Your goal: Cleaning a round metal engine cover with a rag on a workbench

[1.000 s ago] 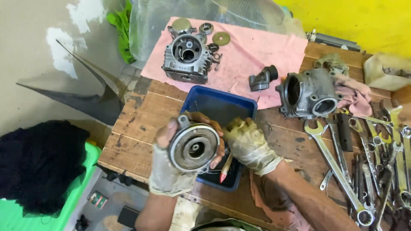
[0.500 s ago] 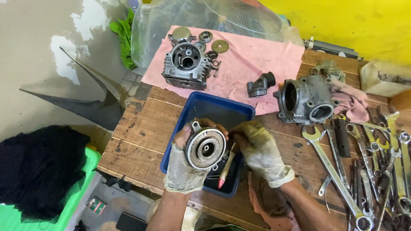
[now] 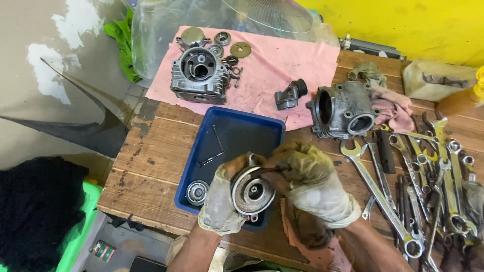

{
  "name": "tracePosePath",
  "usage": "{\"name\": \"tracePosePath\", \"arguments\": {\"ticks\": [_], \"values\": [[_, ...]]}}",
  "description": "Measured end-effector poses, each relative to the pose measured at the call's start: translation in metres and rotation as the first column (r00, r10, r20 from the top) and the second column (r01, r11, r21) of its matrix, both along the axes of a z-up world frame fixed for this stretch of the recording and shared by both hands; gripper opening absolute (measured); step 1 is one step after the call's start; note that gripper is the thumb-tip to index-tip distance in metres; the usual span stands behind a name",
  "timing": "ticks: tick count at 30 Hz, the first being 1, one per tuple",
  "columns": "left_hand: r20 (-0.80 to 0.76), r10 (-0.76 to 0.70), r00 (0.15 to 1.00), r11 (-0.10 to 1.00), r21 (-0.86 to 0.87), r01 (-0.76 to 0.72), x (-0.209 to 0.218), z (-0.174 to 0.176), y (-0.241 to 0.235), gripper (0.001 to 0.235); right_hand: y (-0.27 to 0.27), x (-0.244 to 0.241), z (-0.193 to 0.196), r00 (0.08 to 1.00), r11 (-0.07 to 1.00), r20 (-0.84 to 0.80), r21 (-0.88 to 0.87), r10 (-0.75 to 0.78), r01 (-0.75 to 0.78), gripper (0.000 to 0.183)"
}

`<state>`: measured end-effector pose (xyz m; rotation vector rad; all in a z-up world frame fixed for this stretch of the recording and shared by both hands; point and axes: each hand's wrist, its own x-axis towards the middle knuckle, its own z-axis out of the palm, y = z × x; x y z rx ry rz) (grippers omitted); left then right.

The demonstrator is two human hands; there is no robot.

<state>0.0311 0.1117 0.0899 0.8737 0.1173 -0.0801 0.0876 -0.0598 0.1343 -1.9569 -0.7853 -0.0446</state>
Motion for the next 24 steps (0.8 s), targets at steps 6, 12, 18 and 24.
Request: {"name": "tracePosePath", "arguments": {"ticks": [6, 12, 18, 24], "values": [[-0.012, -0.046, 0.999, 0.999, 0.006, 0.046, -0.001, 0.004, -0.003, 0.042, -0.011, -0.003, -0.002, 0.733, 0.649, -0.330, 0.735, 0.595, -0.196, 0.030], [-0.112, -0.224, 0.968, 0.971, -0.107, 0.212, -0.003, -0.006, -0.012, 0.024, -0.020, -0.014, 0.009, 0.979, 0.986, 0.156, 0.081, 0.128, -0.142, 0.007], [-0.097, -0.161, 0.982, 0.983, 0.078, 0.168, -0.004, -0.011, -0.015, 0.025, -0.032, -0.017, 0.007, 0.974, 0.993, 0.192, -0.030, 0.118, -0.114, 0.010], [-0.174, -0.180, 0.968, 0.979, 0.067, 0.194, -0.009, -0.007, -0.015, 0.035, -0.042, -0.020, -0.006, 0.991, 0.984, 0.036, -0.131, 0.126, -0.120, 0.009]]}}
